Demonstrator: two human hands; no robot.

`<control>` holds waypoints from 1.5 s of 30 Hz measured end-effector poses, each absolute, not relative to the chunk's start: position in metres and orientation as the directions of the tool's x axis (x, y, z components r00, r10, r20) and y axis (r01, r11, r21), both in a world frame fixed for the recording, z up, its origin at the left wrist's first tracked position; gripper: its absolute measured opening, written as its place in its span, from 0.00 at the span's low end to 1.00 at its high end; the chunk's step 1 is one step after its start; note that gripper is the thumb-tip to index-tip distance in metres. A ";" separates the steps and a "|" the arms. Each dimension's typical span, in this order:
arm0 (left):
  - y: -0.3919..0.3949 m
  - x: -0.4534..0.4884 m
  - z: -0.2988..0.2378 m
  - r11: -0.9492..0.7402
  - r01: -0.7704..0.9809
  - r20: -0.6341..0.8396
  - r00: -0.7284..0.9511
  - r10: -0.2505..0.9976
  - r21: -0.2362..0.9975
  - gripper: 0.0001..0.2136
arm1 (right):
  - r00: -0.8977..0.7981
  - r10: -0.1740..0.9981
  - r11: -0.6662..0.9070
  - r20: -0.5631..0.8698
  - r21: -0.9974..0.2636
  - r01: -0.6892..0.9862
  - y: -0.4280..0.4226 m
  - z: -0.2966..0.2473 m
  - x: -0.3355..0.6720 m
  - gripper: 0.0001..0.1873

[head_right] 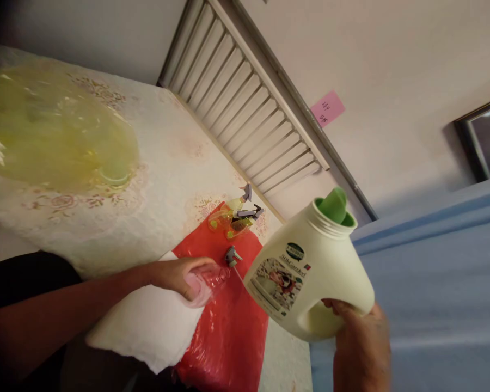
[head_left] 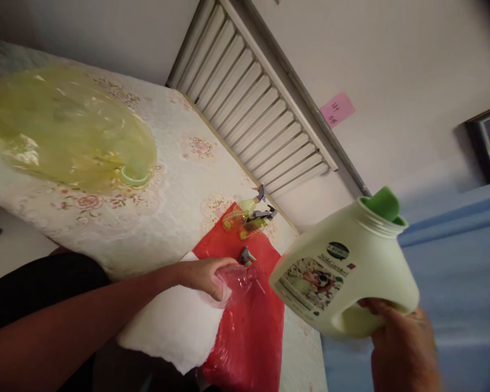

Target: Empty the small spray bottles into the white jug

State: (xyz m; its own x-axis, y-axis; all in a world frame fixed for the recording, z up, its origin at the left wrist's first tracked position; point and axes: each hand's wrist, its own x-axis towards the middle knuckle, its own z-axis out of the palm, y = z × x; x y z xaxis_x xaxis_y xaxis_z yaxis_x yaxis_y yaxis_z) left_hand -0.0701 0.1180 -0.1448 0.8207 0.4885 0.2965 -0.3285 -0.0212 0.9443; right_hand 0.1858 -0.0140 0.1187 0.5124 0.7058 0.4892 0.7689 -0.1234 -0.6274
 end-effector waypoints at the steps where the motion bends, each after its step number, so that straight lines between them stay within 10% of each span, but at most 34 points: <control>1: 0.119 -0.071 -0.142 -0.017 -0.325 0.285 0.802 0.524 0.945 0.34 | 0.541 0.710 -0.123 0.451 -0.678 0.725 -0.020 0.113 0.192 0.07; 5: 0.129 -0.067 -0.141 -0.155 -0.193 0.245 0.660 0.710 0.969 0.36 | 0.674 0.710 -0.218 0.204 -0.846 0.486 -0.041 0.087 0.214 0.14; 11: 0.150 -0.054 -0.160 -0.249 0.034 0.208 0.449 0.869 0.968 0.39 | 0.654 0.756 -0.398 0.030 -0.772 0.496 -0.056 0.053 0.227 0.14; 45: 0.146 -0.048 -0.185 -0.329 0.148 0.200 0.545 0.814 0.933 0.39 | 0.364 0.918 -0.395 -0.157 -0.433 0.810 -0.030 0.036 0.207 0.22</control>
State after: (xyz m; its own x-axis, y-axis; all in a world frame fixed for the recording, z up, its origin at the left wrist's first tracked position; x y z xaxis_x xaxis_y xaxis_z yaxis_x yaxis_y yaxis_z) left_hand -0.0483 0.1456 -0.1853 0.5451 0.8140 0.2005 0.1484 -0.3291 0.9326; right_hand 0.2067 -0.0296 0.0359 0.3642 0.9180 -0.1568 0.8098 -0.3953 -0.4335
